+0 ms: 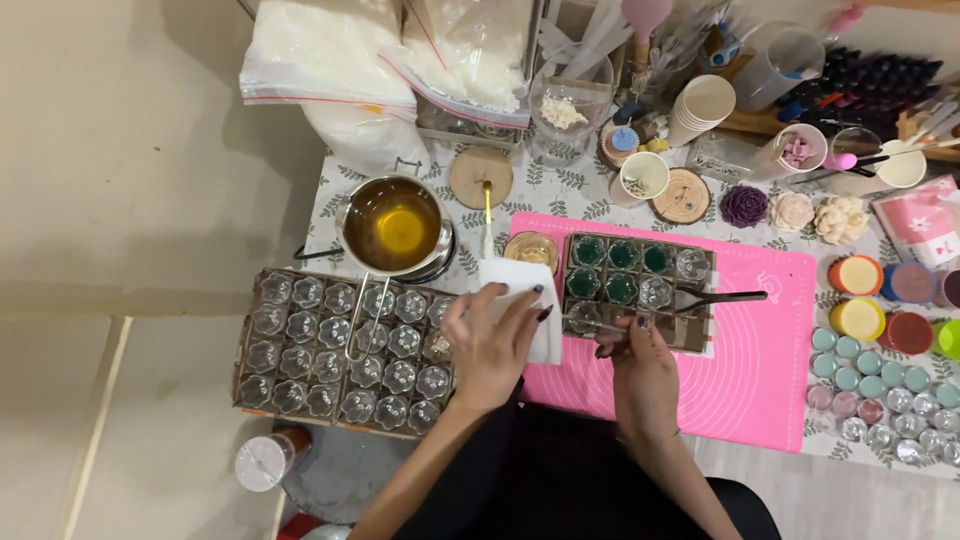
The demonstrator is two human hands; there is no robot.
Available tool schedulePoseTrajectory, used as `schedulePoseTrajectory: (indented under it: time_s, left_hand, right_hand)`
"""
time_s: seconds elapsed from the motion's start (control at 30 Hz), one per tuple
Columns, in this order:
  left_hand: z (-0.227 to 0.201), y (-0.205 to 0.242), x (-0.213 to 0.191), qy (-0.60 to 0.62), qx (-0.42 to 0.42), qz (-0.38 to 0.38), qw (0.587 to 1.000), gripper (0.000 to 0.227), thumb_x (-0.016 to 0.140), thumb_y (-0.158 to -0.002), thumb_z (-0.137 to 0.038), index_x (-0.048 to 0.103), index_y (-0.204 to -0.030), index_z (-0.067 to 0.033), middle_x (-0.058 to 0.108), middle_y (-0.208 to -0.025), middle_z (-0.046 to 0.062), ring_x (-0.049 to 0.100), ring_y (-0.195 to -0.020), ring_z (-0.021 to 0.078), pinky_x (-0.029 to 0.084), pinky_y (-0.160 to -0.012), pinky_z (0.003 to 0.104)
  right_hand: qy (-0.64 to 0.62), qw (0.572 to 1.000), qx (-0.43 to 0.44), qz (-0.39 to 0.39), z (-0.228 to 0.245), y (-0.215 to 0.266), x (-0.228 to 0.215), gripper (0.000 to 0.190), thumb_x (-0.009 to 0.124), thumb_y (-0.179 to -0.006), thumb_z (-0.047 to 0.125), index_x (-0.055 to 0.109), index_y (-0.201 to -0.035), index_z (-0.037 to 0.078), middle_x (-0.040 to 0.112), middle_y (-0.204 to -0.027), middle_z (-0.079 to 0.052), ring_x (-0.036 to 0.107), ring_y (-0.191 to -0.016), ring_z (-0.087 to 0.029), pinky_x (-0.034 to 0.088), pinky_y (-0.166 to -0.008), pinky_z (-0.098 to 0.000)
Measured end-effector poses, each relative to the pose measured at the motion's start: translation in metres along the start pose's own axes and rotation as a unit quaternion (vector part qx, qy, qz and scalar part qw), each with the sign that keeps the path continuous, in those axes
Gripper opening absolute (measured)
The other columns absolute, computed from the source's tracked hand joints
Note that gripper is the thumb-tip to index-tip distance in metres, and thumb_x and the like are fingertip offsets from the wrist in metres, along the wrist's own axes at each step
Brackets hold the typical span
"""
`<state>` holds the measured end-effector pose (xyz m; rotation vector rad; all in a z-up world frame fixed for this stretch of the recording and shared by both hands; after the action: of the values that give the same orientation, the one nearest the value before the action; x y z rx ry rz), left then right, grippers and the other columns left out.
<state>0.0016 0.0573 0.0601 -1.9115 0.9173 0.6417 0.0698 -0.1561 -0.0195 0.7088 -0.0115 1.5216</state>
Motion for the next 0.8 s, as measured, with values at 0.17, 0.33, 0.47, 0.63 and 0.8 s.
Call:
schedulePoseTrajectory:
  time_s: [0.17, 0.33, 0.47, 0.63, 0.8]
  left_hand:
    - [-0.009, -0.029, 0.033, 0.155, -0.087, 0.131, 0.975, 0.033, 0.071, -0.095, -0.027, 0.074, -0.123, -0.0098, 0.065, -0.119, 0.005, 0.055, -0.112, 0.0306, 0.041, -0.100, 0.047]
    - [0.012, 0.013, 0.119, 0.518, -0.429, 0.196, 0.714, 0.034, 0.064, -0.102, -0.028, 0.072, -0.124, -0.0025, 0.072, -0.101, 0.013, 0.063, -0.087, 0.0206, 0.049, -0.080, 0.039]
    - [0.011, 0.032, 0.160, 0.718, -0.545, 0.107, 0.419, 0.033, 0.060, -0.101, -0.030, 0.064, -0.124, -0.0071, 0.070, -0.115, 0.005, 0.065, -0.103, 0.0176, 0.053, -0.088, 0.033]
    - [0.010, 0.036, 0.200, 0.781, -0.554, 0.139, 0.252, 0.041, 0.058, -0.106, -0.046, 0.063, -0.123, -0.0089, 0.067, -0.106, 0.006, 0.058, -0.094, 0.0204, 0.053, -0.085, 0.034]
    - [0.025, 0.017, 0.191, 0.756, -0.587, 0.096, 0.272, 0.037, 0.054, -0.103, -0.039, 0.064, -0.124, -0.0097, 0.069, -0.111, 0.006, 0.062, -0.104, 0.0212, 0.053, -0.092, 0.036]
  right_hand:
    - [0.008, 0.999, -0.039, -0.001, 0.013, -0.021, -0.010, 0.022, 0.046, -0.113, 0.019, 0.061, -0.109, 0.002, 0.071, -0.090, -0.012, 0.060, -0.082, -0.018, 0.048, -0.082, -0.0325]
    - [0.049, 0.996, -0.074, 0.021, 0.024, -0.021, 0.015, 0.023, 0.048, -0.111, 0.018, 0.063, -0.109, 0.001, 0.073, -0.096, -0.013, 0.063, -0.084, -0.018, 0.052, -0.083, -0.0322]
    - [0.219, 0.967, -0.124, 0.029, 0.026, -0.016, 0.035, 0.027, 0.047, -0.110, 0.018, 0.065, -0.116, 0.000, 0.075, -0.099, -0.013, 0.068, -0.089, -0.016, 0.057, -0.083, -0.0298]
    - [0.429, 0.871, -0.230, 0.059, 0.034, -0.022, 0.057, 0.020, 0.054, -0.105, 0.008, 0.068, -0.117, 0.001, 0.078, -0.098, -0.011, 0.077, -0.088, -0.015, 0.061, -0.076, -0.0296]
    - [0.504, 0.777, -0.352, 0.135, 0.048, -0.030, 0.088, 0.022, 0.055, -0.100, 0.002, 0.069, -0.117, 0.003, 0.073, -0.100, -0.015, 0.071, -0.087, -0.019, 0.057, -0.072, -0.0322]
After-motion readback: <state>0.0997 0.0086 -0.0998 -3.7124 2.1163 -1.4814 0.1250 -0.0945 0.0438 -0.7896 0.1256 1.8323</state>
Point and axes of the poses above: each hand's wrist, its own y-axis away from the middle knuckle, its own x-axis out of the palm, z = x × y, the point moved 6 cm from there along -y, towards the middle knuckle
